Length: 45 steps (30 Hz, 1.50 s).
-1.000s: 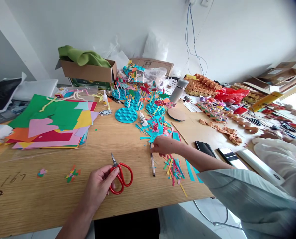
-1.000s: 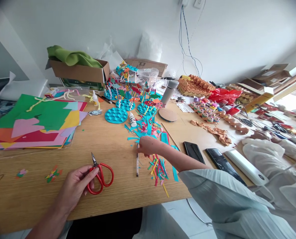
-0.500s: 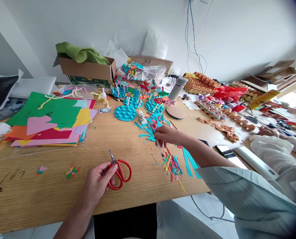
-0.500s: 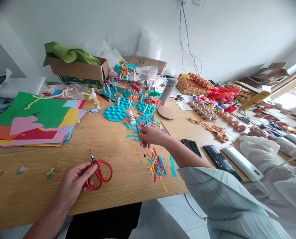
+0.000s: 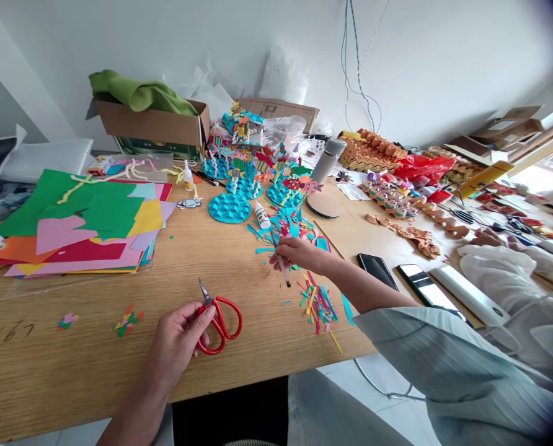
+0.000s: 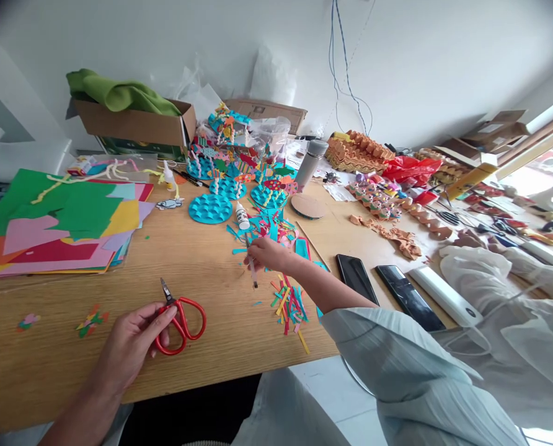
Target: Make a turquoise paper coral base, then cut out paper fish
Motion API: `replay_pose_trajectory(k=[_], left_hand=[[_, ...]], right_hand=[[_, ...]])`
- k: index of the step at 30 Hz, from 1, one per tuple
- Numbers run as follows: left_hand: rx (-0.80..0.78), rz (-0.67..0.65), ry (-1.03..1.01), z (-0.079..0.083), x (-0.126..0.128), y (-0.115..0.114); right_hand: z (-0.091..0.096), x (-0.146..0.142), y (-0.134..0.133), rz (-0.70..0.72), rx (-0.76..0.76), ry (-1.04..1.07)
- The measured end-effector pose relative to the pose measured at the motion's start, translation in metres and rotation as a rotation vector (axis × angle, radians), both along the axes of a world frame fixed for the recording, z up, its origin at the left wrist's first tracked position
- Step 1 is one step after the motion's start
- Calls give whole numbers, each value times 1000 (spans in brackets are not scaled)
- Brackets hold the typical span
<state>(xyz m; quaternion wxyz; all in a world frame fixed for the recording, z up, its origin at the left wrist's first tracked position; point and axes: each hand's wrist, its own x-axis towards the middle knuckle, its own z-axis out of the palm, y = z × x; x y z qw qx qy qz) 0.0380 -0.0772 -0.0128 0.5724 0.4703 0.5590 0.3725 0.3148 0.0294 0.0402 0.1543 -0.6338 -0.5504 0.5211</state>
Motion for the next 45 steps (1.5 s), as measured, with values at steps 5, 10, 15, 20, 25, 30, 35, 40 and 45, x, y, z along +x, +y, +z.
replay_pose_trajectory(k=[5, 10, 15, 20, 25, 30, 35, 40, 45], left_hand=[[8, -27, 19, -5, -3, 0], [17, -19, 14, -6, -5, -1], [-9, -32, 2, -9, -6, -1], [-13, -17, -2, -12, -6, -1], [9, -17, 12, -10, -4, 0], [9, -10, 21, -5, -2, 0], [7, -21, 36, -2, -1, -1], [17, -15, 15, 1, 1, -1], [23, -37, -9, 2, 2, -1]], right_hand=[[0, -15, 6, -76, 84, 95], [11, -2, -4, -2, -29, 231], [9, 4, -32, 263, -339, 126], [9, 1, -19, -104, 89, 51], [6, -17, -11, -34, -27, 260], [-1, -28, 0, -139, 102, 125], [1, -30, 6, -60, 150, -98], [0, -31, 11, 31, 253, -387], [0, -43, 5, 236, 342, -675]])
